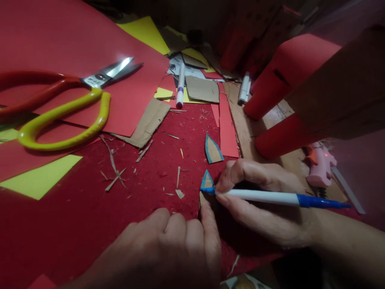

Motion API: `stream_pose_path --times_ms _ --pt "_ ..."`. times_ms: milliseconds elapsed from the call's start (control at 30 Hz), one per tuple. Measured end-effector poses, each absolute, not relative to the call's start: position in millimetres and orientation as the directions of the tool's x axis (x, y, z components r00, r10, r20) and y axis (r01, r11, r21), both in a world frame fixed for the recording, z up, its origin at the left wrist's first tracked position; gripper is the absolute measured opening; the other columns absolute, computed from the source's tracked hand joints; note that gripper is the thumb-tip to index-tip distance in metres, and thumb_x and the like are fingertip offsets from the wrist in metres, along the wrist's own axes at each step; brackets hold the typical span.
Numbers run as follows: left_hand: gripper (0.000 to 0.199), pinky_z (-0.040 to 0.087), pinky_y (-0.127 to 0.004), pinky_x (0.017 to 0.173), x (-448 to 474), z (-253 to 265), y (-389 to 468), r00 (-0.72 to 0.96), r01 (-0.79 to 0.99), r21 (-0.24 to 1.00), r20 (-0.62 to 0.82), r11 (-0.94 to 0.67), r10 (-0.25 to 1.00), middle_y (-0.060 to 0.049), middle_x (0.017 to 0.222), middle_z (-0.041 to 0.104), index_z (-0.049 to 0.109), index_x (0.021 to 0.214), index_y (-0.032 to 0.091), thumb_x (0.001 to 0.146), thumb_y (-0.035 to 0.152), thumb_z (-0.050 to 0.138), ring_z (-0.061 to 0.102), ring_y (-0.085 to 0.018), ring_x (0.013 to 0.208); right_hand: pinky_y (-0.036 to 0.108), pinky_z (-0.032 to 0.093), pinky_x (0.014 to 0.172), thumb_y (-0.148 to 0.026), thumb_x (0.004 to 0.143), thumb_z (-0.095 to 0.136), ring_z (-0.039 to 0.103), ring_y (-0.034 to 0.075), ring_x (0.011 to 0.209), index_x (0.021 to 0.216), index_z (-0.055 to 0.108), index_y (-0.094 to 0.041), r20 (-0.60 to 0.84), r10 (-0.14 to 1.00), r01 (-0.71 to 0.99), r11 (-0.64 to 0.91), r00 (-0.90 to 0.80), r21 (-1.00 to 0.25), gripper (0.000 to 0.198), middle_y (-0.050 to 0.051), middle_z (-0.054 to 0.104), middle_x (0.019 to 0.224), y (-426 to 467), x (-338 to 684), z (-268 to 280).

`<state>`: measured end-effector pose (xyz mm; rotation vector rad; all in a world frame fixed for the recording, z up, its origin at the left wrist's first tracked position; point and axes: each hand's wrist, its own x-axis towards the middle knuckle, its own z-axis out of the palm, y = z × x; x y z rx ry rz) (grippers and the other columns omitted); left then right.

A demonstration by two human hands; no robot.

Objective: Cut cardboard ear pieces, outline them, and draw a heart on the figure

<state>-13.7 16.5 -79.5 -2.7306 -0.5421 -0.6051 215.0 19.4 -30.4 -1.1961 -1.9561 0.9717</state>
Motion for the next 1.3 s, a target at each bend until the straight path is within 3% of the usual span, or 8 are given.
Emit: stream_pose_path --times_ms 167,267,367,533,733,833,1000,1300 --pt "0.031 0.044 -0.03 0.039 -16 -82 14 0.843 0.432 -0.203 0.438 -0.879 0.313 0.005 0.056 0.063 0.086 0.118 0.012 0.089 0.018 0.075 0.053 -0.015 0.041 0.018 0.052 0.048 -0.009 0.092 0.076 0.067 0.011 0.053 0.088 0.069 -0.022 0.137 0.943 0.452 0.268 -0.303 -0.851 0.016 -0.002 0.077 0.069 17 213 -29" --pt "0.039 0.051 -0.034 0.049 -17 -86 10 0.845 0.43 -0.166 0.42 -0.888 0.331 0.001 0.062 0.069 0.085 0.127 0.02 0.09 0.03 0.075 0.057 -0.02 0.05 0.017 0.051 0.049 -0.009 0.092 0.077 0.066 0.01 0.053 0.087 0.069 -0.022 0.147 0.954 0.461 0.257 -0.26 -0.849 0.016 -0.002 0.076 0.07 16 212 -29" --pt "0.047 0.06 -0.042 0.064 -15 -91 4 0.844 0.442 -0.084 0.375 -0.893 0.383 -0.004 0.07 0.074 0.084 0.133 0.026 0.093 0.046 0.071 0.064 -0.026 0.063 0.016 0.049 0.048 -0.007 0.093 0.074 0.065 0.009 0.053 0.09 0.068 -0.021 0.16 0.932 0.444 0.299 -0.324 -0.844 0.016 -0.003 0.075 0.07 18 214 -30" --pt "0.049 0.062 -0.043 0.067 -13 -96 -1 0.844 0.445 -0.064 0.364 -0.893 0.394 -0.005 0.071 0.073 0.084 0.132 0.025 0.094 0.053 0.07 0.067 -0.027 0.067 0.021 0.056 0.048 -0.011 0.094 0.076 0.07 0.014 0.056 0.089 0.068 -0.025 0.095 0.889 0.406 0.297 -0.448 -0.864 0.017 0.0 0.078 0.073 21 219 -28" --pt "0.033 0.051 -0.031 0.045 -16 -86 12 0.848 0.432 -0.17 0.41 -0.886 0.335 0.002 0.061 0.067 0.084 0.124 0.018 0.094 0.027 0.073 0.058 -0.018 0.048 0.019 0.048 0.044 -0.007 0.093 0.073 0.066 0.011 0.053 0.09 0.067 -0.023 0.137 0.925 0.445 0.296 -0.355 -0.845 0.018 -0.002 0.076 0.07 19 215 -29" --pt "0.026 0.044 -0.027 0.037 -15 -80 17 0.853 0.412 -0.208 0.43 -0.887 0.295 0.007 0.056 0.063 0.084 0.115 0.013 0.091 0.013 0.073 0.054 -0.014 0.041 0.022 0.052 0.047 -0.008 0.092 0.075 0.068 0.013 0.054 0.087 0.066 -0.025 0.121 0.916 0.435 0.294 -0.383 -0.851 0.02 -0.001 0.077 0.071 19 214 -27" --pt "0.02 0.048 -0.029 0.04 -14 -79 16 0.844 0.412 -0.177 0.445 -0.894 0.3 0.006 0.057 0.065 0.084 0.109 0.015 0.094 0.015 0.071 0.056 -0.014 0.043 0.023 0.059 0.052 -0.011 0.093 0.077 0.071 0.015 0.059 0.086 0.066 -0.027 0.076 0.911 0.397 0.25 -0.406 -0.883 0.02 0.0 0.078 0.075 19 216 -26" --pt "0.023 0.049 -0.03 0.039 -13 -79 17 0.833 0.432 -0.178 0.455 -0.884 0.315 0.007 0.059 0.067 0.083 0.114 0.012 0.096 0.012 0.067 0.055 -0.014 0.043 0.019 0.052 0.049 -0.006 0.093 0.075 0.065 0.011 0.054 0.091 0.069 -0.023 0.137 0.932 0.43 0.281 -0.336 -0.858 0.018 -0.002 0.075 0.072 16 216 -32"
